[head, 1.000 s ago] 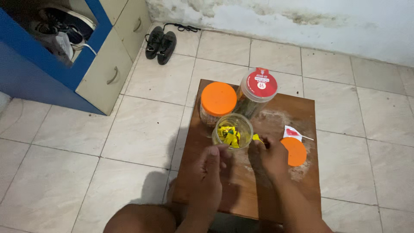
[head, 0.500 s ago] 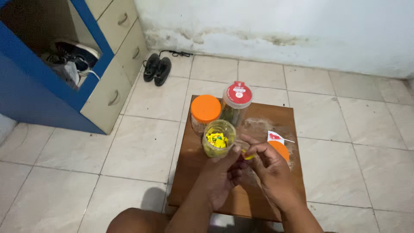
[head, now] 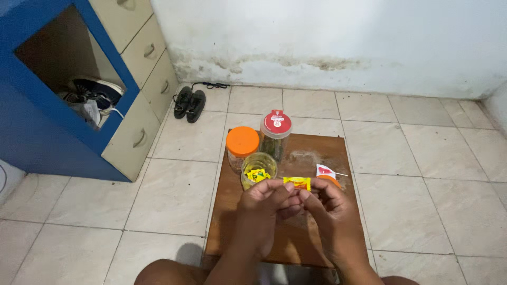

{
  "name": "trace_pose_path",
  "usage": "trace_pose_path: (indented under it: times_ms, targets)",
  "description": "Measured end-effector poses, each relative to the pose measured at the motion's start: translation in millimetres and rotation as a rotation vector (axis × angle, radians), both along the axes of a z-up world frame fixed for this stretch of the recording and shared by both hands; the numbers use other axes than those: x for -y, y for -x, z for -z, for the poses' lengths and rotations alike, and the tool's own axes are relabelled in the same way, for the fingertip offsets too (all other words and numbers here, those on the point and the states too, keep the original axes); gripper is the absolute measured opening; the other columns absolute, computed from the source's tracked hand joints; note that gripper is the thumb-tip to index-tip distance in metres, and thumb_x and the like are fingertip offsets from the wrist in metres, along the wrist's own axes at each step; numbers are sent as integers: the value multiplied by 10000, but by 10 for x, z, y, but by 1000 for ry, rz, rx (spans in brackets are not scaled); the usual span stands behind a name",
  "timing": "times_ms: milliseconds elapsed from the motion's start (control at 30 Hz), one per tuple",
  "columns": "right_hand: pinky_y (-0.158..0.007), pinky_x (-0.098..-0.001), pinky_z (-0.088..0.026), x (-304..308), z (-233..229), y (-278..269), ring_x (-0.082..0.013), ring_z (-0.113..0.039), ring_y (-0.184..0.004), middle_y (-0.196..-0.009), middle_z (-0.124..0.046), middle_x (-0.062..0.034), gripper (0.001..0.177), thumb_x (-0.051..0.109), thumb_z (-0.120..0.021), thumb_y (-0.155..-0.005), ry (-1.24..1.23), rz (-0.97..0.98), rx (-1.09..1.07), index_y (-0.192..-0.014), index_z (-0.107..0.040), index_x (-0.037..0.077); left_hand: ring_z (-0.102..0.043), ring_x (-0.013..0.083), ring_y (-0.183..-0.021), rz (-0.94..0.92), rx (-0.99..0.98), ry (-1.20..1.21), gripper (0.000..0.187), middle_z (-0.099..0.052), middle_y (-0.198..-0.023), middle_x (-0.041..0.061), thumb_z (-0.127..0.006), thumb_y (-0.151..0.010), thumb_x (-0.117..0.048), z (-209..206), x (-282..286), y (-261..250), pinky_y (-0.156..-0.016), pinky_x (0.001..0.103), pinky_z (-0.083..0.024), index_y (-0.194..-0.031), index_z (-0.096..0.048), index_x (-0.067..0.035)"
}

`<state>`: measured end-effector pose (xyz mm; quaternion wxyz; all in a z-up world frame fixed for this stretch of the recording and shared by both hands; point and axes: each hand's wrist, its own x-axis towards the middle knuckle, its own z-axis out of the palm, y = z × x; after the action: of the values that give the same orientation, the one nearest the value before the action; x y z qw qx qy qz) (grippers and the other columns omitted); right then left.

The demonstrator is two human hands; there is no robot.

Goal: The person unwraps small yellow and green candy wrappers and places them into two clear plastic jars. The person then closes the jars with their lids.

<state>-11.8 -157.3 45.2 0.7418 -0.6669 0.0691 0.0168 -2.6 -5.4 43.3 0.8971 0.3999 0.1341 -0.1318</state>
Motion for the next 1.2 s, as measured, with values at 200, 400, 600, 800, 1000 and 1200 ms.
trace_pose_path:
  times_ms: [200, 400, 600, 800, 1000, 1200]
  targets:
    - [-679, -256, -457, 56, 2, -27, -89, -550, -758, -841, -653, -20, 133, 95, -710, -947, 16, 93, 101, -1019, -738, -13, -702, 97, -769, 13, 189, -229, 275, -745, -884, 63, -707, -928, -184, -122, 57, 19, -705, 238, -570, -1111, -715, 22]
    - [-683, -240, -465, 91, -124, -2, -84, -567, -762, -848, -676, -25, 128, 76, -720, -921, 12, 59, 112, -1015, -754, -5, -680, 55, -773, 38, 223, -324, 306, -748, -856, 49, -718, -901, -168, -212, 45, 67, -569, 197, -440, -1147, -716, 13]
    - [-727, -249, -551, 40, -286, 39, -86, -682, -830, -906, -756, -17, 219, 69, -702, -867, 124, 73, 7, -1079, -756, 75, -700, 91, -781, -74, 323, -301, 262, -762, -901, 78, -723, -914, -141, -199, 90, 54, -663, 220, -569, -1078, -721, 64]
    - [-838, -262, -554, 70, -250, 42, -110, -688, -917, -979, -747, -48, 142, 62, -708, -903, 24, 55, 178, -1022, -755, -1, -672, 90, -794, -51, 327, -327, 255, -739, -899, 79, -719, -937, -149, -193, 123, 87, -702, 239, -554, -1086, -734, 57]
    - [-795, -262, -534, 74, -150, 14, -111, -657, -885, -950, -721, -44, 111, 55, -714, -919, 77, 122, 199, -1016, -750, 13, -677, 93, -740, -63, 178, -106, 283, -699, -821, 32, -698, -944, -224, -241, 203, 68, -711, 248, -589, -1067, -688, 30]
    - [-824, -270, -536, 99, -209, 55, -136, -644, -956, -1041, -679, -83, 165, -2, -749, -880, 283, 92, 320, -1033, -807, 17, -658, 119, -640, 16, 40, -84, 321, -685, -766, 53, -755, -912, -271, -280, 91, 76, -618, 246, -561, -1033, -671, 15]
